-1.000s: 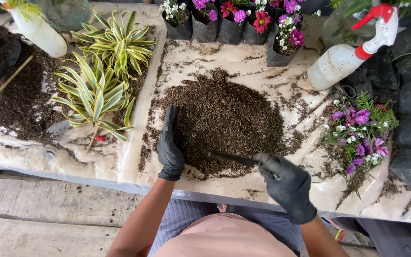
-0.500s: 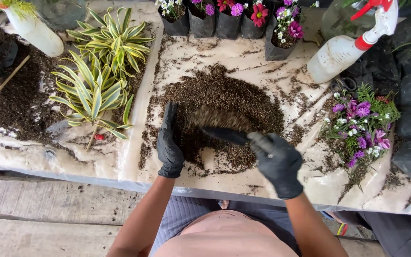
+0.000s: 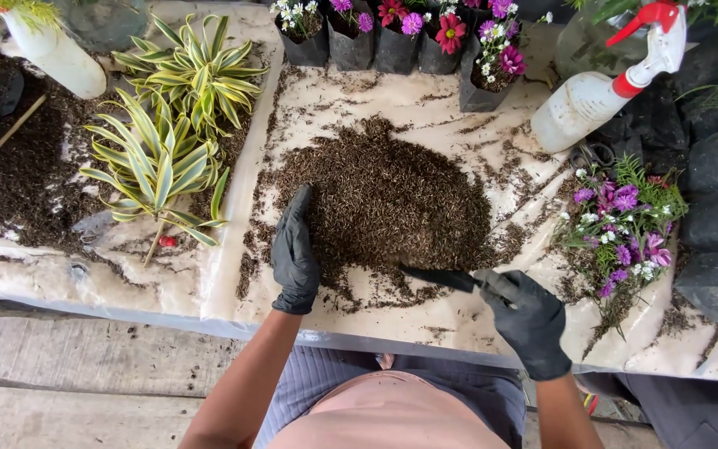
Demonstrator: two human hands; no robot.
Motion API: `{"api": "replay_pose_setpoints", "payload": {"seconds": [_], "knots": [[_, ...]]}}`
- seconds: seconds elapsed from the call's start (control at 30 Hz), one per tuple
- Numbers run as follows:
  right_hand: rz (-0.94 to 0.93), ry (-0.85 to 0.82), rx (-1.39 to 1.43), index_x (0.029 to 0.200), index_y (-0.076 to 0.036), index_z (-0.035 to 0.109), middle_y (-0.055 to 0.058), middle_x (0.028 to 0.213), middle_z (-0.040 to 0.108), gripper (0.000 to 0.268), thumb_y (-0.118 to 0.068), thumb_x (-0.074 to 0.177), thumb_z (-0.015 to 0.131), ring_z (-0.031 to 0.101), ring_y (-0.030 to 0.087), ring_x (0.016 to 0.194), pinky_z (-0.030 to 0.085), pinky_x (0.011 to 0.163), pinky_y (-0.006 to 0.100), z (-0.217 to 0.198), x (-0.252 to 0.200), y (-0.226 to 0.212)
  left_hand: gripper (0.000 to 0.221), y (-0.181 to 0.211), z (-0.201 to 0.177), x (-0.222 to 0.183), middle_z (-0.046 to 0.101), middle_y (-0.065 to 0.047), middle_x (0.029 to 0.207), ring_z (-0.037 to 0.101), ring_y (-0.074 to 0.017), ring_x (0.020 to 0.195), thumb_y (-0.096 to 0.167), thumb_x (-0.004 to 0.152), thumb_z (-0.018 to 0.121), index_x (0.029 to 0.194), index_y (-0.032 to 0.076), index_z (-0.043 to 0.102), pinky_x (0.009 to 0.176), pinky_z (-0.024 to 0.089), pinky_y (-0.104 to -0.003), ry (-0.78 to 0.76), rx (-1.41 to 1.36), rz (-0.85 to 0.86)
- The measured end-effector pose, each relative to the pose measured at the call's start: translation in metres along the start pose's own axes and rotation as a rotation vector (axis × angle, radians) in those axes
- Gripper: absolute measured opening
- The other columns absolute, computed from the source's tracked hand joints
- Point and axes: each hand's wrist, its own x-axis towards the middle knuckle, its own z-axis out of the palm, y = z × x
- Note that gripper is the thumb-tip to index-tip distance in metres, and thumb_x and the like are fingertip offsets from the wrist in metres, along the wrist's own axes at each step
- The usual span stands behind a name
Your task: Mixing soil on a work surface using a hand trowel and gloved hands to prepare it for planting.
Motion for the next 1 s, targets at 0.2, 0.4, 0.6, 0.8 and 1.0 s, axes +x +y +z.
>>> {"api": "replay_pose_setpoints", "payload": {"seconds": [0.2,0.4,0.6,0.8,1.0], "knots": [[0.206,0.085,0.144,0.108,-0.035,0.082,-0.009,0.084,0.077,0.03,-0.023,0.08,0.087,0.074,0.016,0.085,0.061,0.077,0.031,-0.019,0.031,-0.02,0.05,-0.004,0.016,0.0,0.058,-0.015,0.15,0.049,-0.0347,0.141,0.046,0.106,0.054,0.145,0.017,0.061,0.119,0.038,-0.046,0.172,0.189,-0.307],[0.501,0.18,0.155,0.127,-0.027,0.079,0.007,0.091,0.076,0.033,-0.023,0.094,0.082,0.071,0.028,0.096,0.059,0.09,0.041,-0.025,0.028,0.022,0.048,0.035,0.014,0.003,0.054,-0.029,0.148,0.046,-0.0448,0.139,0.032,0.111,0.043,0.145,-0.001,0.057,0.121,0.037,-0.052,0.198,0.161,-0.28],[0.818,-0.148,-0.314,0.146,-0.046,0.062,0.018,0.094,0.081,0.045,-0.065,0.107,0.049,0.076,0.039,0.098,0.058,0.09,0.046,-0.018,0.046,0.017,0.052,-0.012,0.011,0.0,0.046,-0.011,0.159,0.03,-0.0253,0.153,0.037,0.109,0.048,0.155,0.012,0.045,0.126,0.018,-0.025,0.156,0.201,-0.34],[0.821,-0.397,-0.263,0.148,-0.039,0.057,0.016,0.1,0.082,0.061,-0.074,0.105,0.032,0.076,0.036,0.104,0.057,0.096,0.045,0.0,0.068,-0.019,0.055,-0.046,0.034,0.006,0.047,-0.006,0.16,0.04,-0.032,0.148,0.057,0.108,0.042,0.159,0.035,0.042,0.123,0.027,-0.045,0.031,0.243,-0.325],[0.788,-0.386,-0.22,0.14,-0.049,0.062,0.007,0.102,0.082,0.057,-0.079,0.094,0.048,0.076,0.032,0.105,0.056,0.097,0.042,-0.007,0.091,-0.025,0.056,-0.015,0.012,0.039,0.041,-0.009,0.163,0.035,-0.0343,0.149,0.049,0.107,0.039,0.157,0.024,0.044,0.122,0.034,-0.047,-0.022,0.111,-0.351]]}}
